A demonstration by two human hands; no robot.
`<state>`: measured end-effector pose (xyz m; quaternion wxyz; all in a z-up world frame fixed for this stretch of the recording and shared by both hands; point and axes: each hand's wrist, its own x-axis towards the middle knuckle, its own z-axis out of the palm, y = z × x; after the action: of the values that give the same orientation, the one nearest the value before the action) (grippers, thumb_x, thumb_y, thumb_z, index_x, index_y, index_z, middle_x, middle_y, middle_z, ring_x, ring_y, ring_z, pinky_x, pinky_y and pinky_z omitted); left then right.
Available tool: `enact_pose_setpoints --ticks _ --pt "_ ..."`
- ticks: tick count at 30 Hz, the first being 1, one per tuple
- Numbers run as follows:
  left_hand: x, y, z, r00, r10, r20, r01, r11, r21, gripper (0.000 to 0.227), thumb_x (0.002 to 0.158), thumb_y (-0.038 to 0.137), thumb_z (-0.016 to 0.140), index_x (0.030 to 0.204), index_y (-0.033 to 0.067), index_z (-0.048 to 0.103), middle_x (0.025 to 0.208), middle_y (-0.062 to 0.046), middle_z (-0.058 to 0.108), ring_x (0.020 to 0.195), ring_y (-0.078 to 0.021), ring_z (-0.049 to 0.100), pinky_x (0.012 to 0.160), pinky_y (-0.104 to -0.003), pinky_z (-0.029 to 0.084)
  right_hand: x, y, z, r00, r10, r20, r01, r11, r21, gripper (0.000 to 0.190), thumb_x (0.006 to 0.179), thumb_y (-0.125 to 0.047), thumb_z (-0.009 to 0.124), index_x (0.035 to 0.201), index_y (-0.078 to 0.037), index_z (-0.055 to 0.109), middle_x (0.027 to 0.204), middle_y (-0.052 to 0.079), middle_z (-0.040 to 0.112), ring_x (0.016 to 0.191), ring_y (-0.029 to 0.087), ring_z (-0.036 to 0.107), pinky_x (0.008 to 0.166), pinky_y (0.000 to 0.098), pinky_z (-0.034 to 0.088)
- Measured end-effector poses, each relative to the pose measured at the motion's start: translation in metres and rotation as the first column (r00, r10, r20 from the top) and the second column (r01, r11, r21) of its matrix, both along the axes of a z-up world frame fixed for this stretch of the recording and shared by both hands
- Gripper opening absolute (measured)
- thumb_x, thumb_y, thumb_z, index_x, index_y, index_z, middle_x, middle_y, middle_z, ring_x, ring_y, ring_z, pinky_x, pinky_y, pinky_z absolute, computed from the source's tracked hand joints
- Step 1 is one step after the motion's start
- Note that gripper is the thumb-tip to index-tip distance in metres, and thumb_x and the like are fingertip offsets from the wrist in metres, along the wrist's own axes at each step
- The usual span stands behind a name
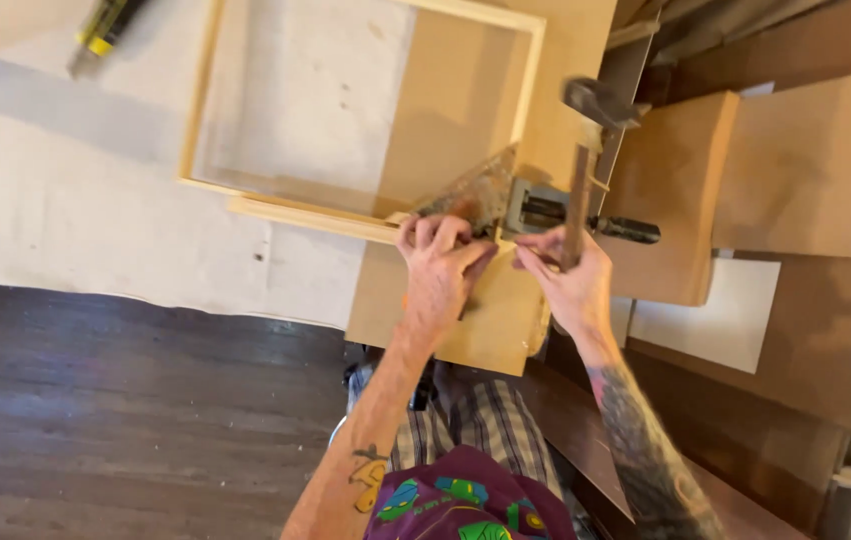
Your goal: Assembling a wooden frame by aligning pieces with a speed square and securing them with a clamp on a workbench.
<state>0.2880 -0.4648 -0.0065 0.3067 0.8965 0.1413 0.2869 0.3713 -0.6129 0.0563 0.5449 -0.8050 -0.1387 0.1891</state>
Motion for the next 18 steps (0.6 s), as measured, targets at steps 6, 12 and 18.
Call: enact_pose_setpoints --ticks 6,12,18 --pt "0.006 -0.007 -0.01 0.998 0.057 0.02 -0.059 0.994 0.098 0.013 0.089 0.032 0.079 0.081 0.0259 0.071 0.093 0.004 0.047 0.099 -0.0198 0.046 0.109 -0.051 0.027 0.019 0.006 -0.025 0.992 0.128 0.011 -0.127 0.99 -0.058 0.027 0.089 -0.008 0.084 0.084 -0.006 0.057 0.096 0.013 0.079 0.081 0.02 0.078 0.079 0.0331 0.062" --pt "0.008 -0.009 -0.018 0.997 0.078 0.024 -0.08 0.991 0.111 0.014 0.089 0.031 0.079 0.082 0.0242 0.07 0.094 0.004 0.046 0.101 -0.0197 0.047 0.112 -0.053 0.024 0.031 0.007 -0.029 0.969 0.23 0.094 -0.209 0.958 -0.194 0.026 0.089 -0.014 0.084 0.088 -0.01 0.059 0.091 0.007 0.079 0.085 0.02 0.078 0.081 0.0335 0.057" --pt "0.006 -0.011 -0.021 0.997 0.077 0.003 -0.076 0.988 0.133 0.017 0.082 0.027 0.085 0.081 0.0207 0.07 0.094 0.002 0.046 0.101 -0.0219 0.047 0.111 -0.057 0.026 0.035 0.002 -0.043 0.946 0.296 0.134 -0.26 0.937 -0.235 0.027 0.092 -0.012 0.083 0.089 -0.011 0.056 0.089 0.005 0.077 0.082 0.015 0.071 0.083 0.0332 0.054"
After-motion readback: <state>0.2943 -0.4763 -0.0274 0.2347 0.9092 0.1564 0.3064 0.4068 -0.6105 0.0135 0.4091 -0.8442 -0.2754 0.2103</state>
